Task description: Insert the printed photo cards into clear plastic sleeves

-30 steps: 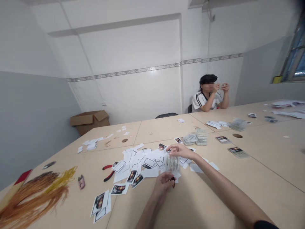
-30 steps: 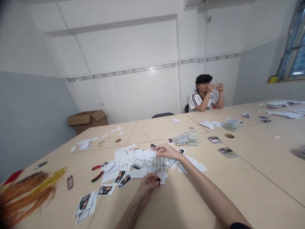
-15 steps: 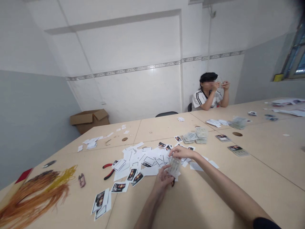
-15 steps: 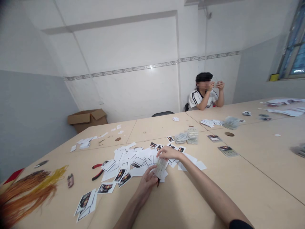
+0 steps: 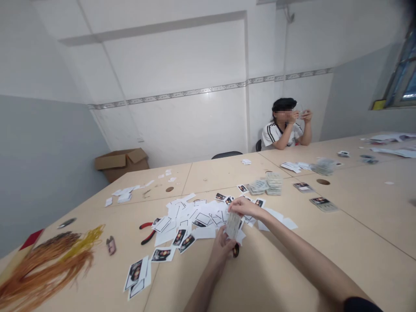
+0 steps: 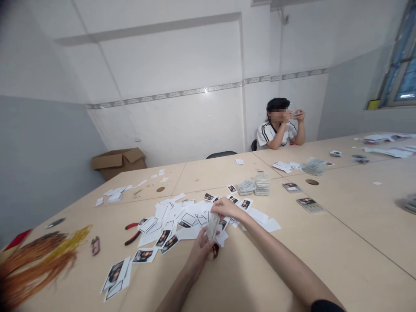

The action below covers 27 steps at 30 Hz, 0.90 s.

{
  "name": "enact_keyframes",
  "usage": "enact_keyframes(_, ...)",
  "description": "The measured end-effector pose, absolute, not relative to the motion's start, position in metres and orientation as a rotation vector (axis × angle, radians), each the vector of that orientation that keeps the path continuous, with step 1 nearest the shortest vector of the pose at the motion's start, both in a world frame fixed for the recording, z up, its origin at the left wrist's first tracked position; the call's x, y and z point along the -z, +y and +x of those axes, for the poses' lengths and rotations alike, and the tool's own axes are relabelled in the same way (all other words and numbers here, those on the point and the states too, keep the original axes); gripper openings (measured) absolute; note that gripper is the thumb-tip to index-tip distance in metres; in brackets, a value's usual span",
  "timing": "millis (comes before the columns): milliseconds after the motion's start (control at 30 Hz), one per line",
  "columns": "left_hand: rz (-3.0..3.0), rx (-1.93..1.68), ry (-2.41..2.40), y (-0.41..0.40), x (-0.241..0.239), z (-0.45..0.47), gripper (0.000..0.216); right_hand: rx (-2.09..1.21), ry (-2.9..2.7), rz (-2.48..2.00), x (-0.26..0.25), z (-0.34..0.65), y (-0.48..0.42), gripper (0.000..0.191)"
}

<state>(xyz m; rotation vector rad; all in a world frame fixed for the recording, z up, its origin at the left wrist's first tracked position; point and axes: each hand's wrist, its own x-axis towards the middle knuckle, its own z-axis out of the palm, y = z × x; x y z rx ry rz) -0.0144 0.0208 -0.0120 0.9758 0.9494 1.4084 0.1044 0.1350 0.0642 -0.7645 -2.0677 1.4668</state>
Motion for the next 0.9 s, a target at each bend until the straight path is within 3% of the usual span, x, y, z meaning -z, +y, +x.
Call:
enact_keyframes(167,0.749,-1.468,0.835,0.021,0.009,-0.02,0.039,-1.643,-2.011,-0.597,-0.069,0.105,0.129,0.034)
enact_keyframes(267,0.575,-1.414,0.602,0.018,0.004,-0.025,0.048,-1.775,-1.961,-0.456,-0.07,0.106,0.129,0.047)
enact_keyframes(500,0.426,-1.285,0.309,0.012,-0.002,-0.029,0.062,-1.582,-2.086,-0.463,-0.07,0.109,0.135,0.041)
enact_keyframes(900,0.373,-1.402,0.357,0.012,-0.011,-0.031,0.059,-1.265,-2.521,-0.222,-0.092,0.117,0.108,0.033)
